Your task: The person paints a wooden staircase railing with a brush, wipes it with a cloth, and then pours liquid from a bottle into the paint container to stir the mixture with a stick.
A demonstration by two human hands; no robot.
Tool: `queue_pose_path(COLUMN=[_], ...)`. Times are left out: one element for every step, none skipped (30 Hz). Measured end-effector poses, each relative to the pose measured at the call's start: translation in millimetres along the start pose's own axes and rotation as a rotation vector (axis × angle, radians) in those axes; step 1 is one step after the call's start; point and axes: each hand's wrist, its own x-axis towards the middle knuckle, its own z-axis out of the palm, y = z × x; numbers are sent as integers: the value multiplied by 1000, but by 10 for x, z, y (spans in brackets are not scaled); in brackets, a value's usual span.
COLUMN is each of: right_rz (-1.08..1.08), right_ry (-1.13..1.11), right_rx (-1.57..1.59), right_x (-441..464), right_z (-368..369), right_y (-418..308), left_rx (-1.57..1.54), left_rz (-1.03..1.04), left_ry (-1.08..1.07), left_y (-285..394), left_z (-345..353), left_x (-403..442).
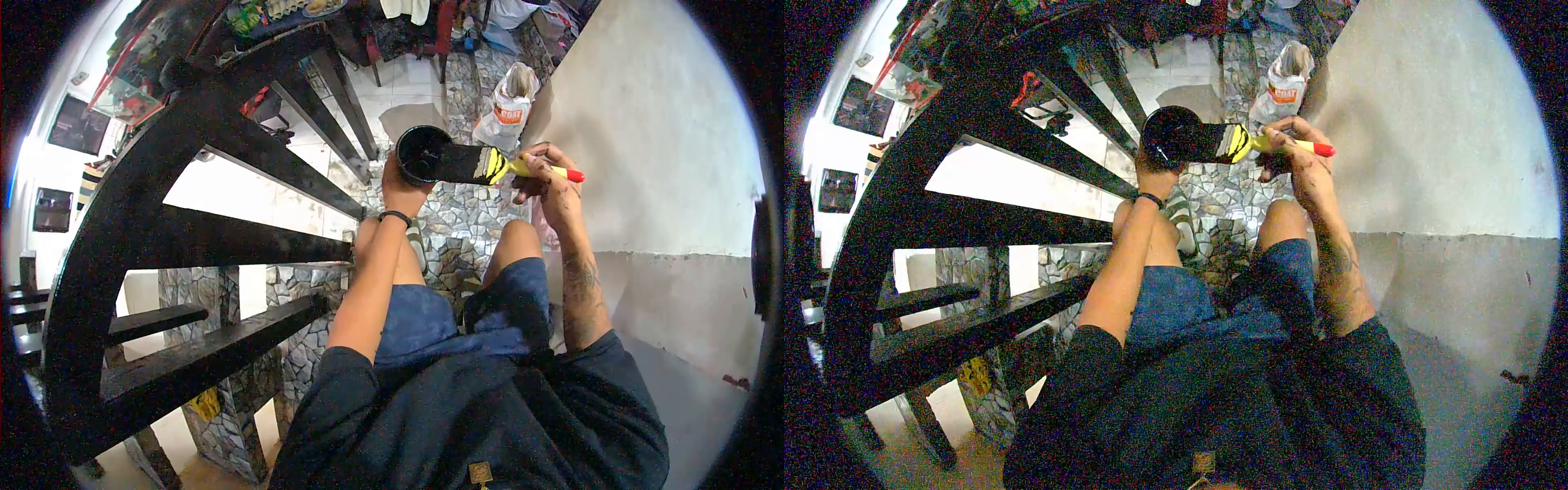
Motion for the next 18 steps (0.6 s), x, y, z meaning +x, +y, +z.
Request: queue_pose_path(right_rz=[10, -7, -24, -42, -50, -25, -4, 15, 38, 58, 47, 36, 0, 29, 13, 0, -22, -41], right_ry=[31, 47, 63, 81, 78, 66, 55, 44, 25, 13, -9, -32, -13, -28, 12, 56, -34, -44], right_rx=[29, 49, 69, 90, 162, 167, 173, 182, 167, 161, 197, 229, 242, 273, 327, 383, 343, 404], right_x=[-21, -26, -20, -17, -22, -4, 15, 35, 55, 97, 122, 142, 184, 248, 321, 423, 579, 776], right_z=[-3, 4, 11, 25, 79, 105, 132, 155, 165, 130, 85, 66, 49, -21, 18, 45, -22, 24], right_y=[-43, -65, -78, -83, -84, -70, -26, 23, 74, 184, 244, 282, 301, 323, 320, 330, 403, 476], left_rx=[-23, 36, 96, 155, 181, 208, 213, 219, 203, 217, 231, 244, 256, 158, 59, -34, -49, -64], left_rz=[-1, 19, 39, 61, 74, 90, 103, 117, 124, 121, 118, 115, 125, 12, -104, -219, -282, -344], left_ry=[-10, 0, 9, 18, -6, -30, -21, -13, 28, 33, 38, 43, 51, 31, 21, 23, 31, 41], left_y=[26, -30, -88, -140, -183, -219, -250, -283, -298, -338, -369, -330, -293, -278, -268, -255, -358, -403], left_z=[-8, 15, 40, 58, 72, 93, 113, 133, 156, 135, 112, 67, 18, -21, -57, -94, -93, -90], left_x=[5, -5, -6, -21, -46, -32, -16, 0, -28, -28, -26, -8, -27, -41, -55, -67, -89, -82])
